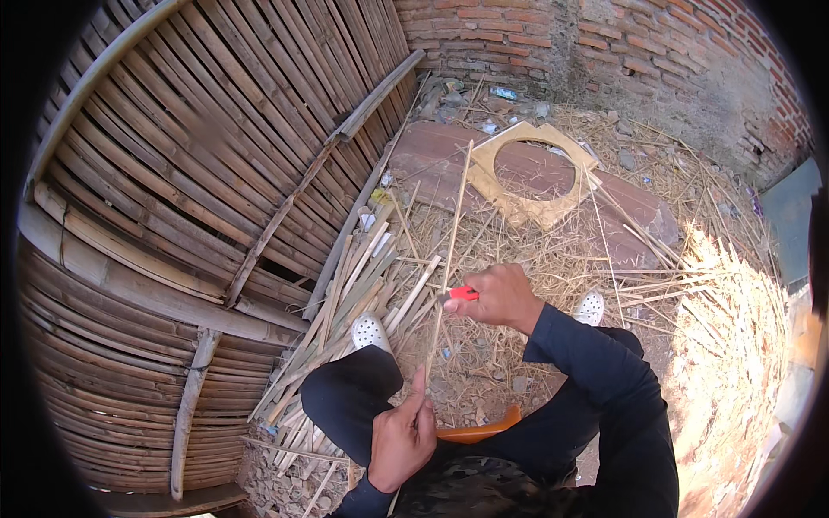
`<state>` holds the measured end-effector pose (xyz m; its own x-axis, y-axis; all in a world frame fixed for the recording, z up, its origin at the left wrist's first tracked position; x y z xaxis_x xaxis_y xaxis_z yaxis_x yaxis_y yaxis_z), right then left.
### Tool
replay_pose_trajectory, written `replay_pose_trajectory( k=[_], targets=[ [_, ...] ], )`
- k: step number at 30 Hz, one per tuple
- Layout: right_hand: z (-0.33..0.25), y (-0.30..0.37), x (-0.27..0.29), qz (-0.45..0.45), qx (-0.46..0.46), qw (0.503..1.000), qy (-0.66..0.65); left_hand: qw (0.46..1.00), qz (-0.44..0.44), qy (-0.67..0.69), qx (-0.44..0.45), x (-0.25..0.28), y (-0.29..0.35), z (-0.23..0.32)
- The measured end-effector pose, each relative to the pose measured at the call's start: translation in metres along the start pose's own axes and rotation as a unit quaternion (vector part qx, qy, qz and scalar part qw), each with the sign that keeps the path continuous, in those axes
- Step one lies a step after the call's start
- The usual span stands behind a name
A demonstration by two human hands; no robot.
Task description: The person sits on the ground and uses a red utility knife to shave a long, thin bamboo strip. They hold the strip with their left hand and repeatedly scrape the blade along its length to remove the outer layer, creating fine shavings that fall to the ground.
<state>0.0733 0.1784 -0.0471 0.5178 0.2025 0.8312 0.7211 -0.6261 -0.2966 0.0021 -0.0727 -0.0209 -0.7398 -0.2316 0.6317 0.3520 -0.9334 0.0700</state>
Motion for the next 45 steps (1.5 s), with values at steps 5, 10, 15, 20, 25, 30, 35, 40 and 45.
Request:
replay_pose_trajectory(
  k=[5,10,15,20,25,30,35,40,45],
  targets=[
    [0.049,0.014,-0.028,-0.044,-0.067,0.997,-0.02,0.999,0.016,0.035,-0.025,-0.029,0.025,-0.016],
    [-0.006,0.043,-0.036,-0.062,0.066,0.994,-0.065,0.997,0.05,0.018,-0.048,-0.022,0.002,-0.005],
    [0.004,0.024,-0.003,0.019,0.103,0.994,0.011,0.997,0.046,-0.053,-0.034,-0.015,-0.002,0.018],
    [0.008,0.036,0.012,-0.026,0.02,0.999,-0.028,0.999,0.006,-0.029,-0.023,-0.025,0.045,0.036],
    [-0.007,0.049,-0.009,-0.064,0.039,0.997,-0.033,0.999,0.034,-0.03,-0.02,-0.014,0.037,0.012],
    [-0.005,0.018,-0.002,0.002,0.067,0.998,-0.013,0.995,0.069,-0.032,-0.057,-0.008,0.015,0.011],
    [0.069,-0.005,0.031,0.004,-0.104,0.994,0.041,0.999,0.042,0.001,-0.019,-0.02,0.054,0.027],
    [-0.001,0.054,0.051,-0.026,0.003,1.0,-0.014,0.997,0.068,0.025,-0.027,-0.025,0.076,0.054],
    [0.142,0.006,0.12,0.077,-0.211,0.972,0.068,0.999,0.006,0.035,-0.026,-0.04,0.089,0.069]
  ],
)
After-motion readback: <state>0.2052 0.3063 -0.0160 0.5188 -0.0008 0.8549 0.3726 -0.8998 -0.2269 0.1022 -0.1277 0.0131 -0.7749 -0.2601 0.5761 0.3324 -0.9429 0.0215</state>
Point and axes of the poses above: each hand's wrist, its own y-axis away from the middle knuckle, its own x-axis out of the back of the hand, z = x × y, the point moved 6 cm from there along -y, towards the middle knuckle, and after that the axes turned 4 degrees about -x, right-handed, at the moved point
